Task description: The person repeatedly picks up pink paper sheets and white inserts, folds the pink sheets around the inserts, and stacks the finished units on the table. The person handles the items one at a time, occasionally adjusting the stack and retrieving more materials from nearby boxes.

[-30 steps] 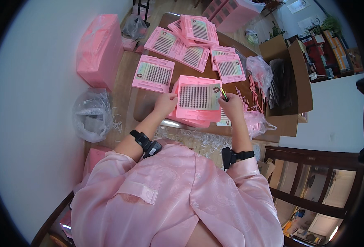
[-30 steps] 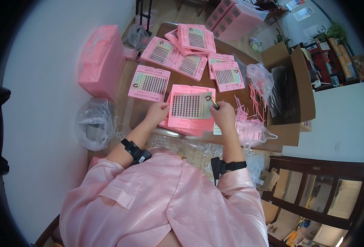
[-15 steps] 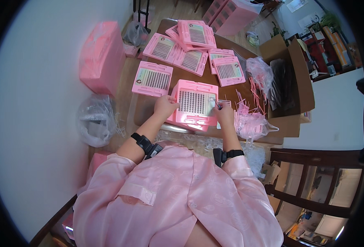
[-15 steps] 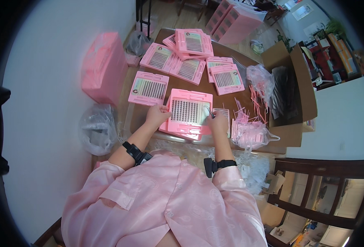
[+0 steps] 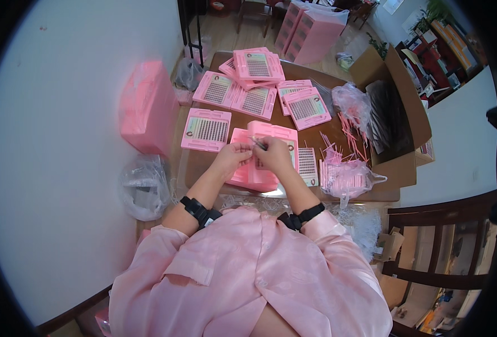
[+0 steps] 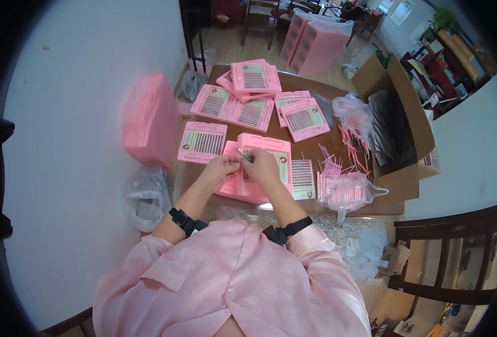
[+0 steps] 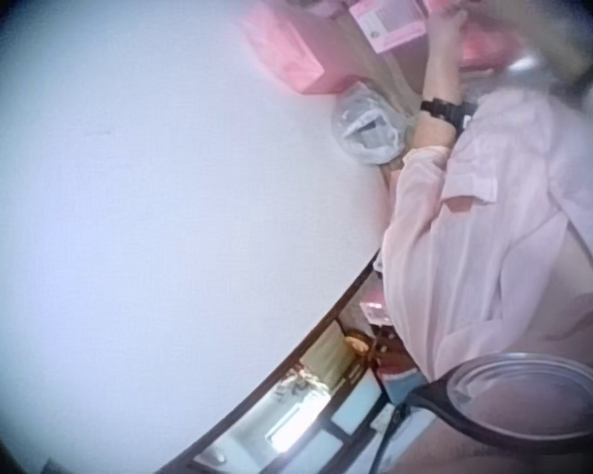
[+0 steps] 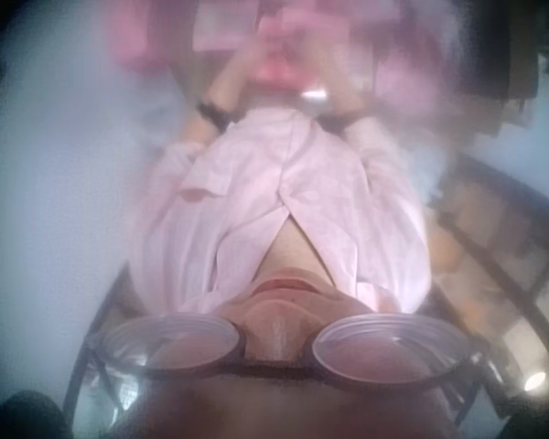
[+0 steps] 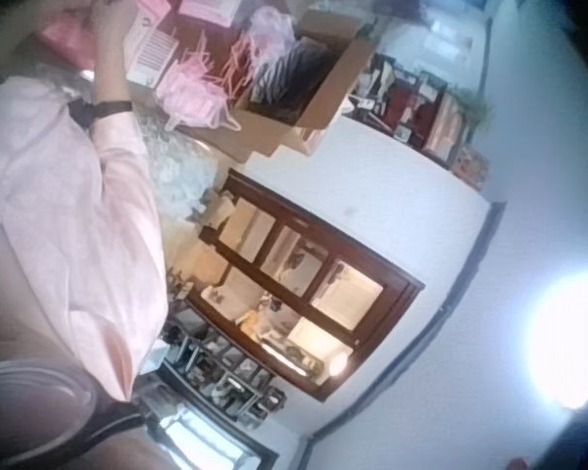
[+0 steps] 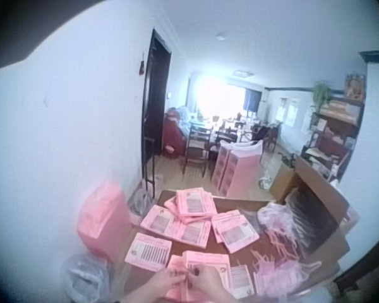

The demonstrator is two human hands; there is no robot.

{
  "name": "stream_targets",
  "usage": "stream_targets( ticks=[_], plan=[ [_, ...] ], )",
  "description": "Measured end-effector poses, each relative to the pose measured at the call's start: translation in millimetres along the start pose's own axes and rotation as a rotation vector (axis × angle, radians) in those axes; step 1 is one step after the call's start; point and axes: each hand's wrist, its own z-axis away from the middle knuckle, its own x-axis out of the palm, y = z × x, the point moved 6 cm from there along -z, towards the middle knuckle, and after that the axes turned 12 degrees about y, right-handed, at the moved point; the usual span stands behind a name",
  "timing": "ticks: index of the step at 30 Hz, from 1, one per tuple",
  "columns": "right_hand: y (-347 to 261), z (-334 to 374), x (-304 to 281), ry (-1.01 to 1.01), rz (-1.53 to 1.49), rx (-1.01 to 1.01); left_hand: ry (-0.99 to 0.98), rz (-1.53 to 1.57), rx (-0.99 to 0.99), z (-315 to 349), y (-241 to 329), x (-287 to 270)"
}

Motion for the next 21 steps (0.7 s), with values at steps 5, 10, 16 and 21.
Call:
stream_targets(
  ticks=[5,10,16,21],
  plan=[
    [-5,0,8,0.009,0.215,-0.041,0.038,0.053,-0.036,-5,-14,6],
    [10,2,21,-0.092,0.372,-0.093,0.387,-0.085,0.020,-18,-36,-28],
    [17,7,56,-0.206,0.463,-0.179,0.285,0.129,-0.207,-23,-53,-39],
    [12,2,32,-0.089,0.275,-0.154,0.203,0.206,-0.159,-13,-47,-20]
  ],
)
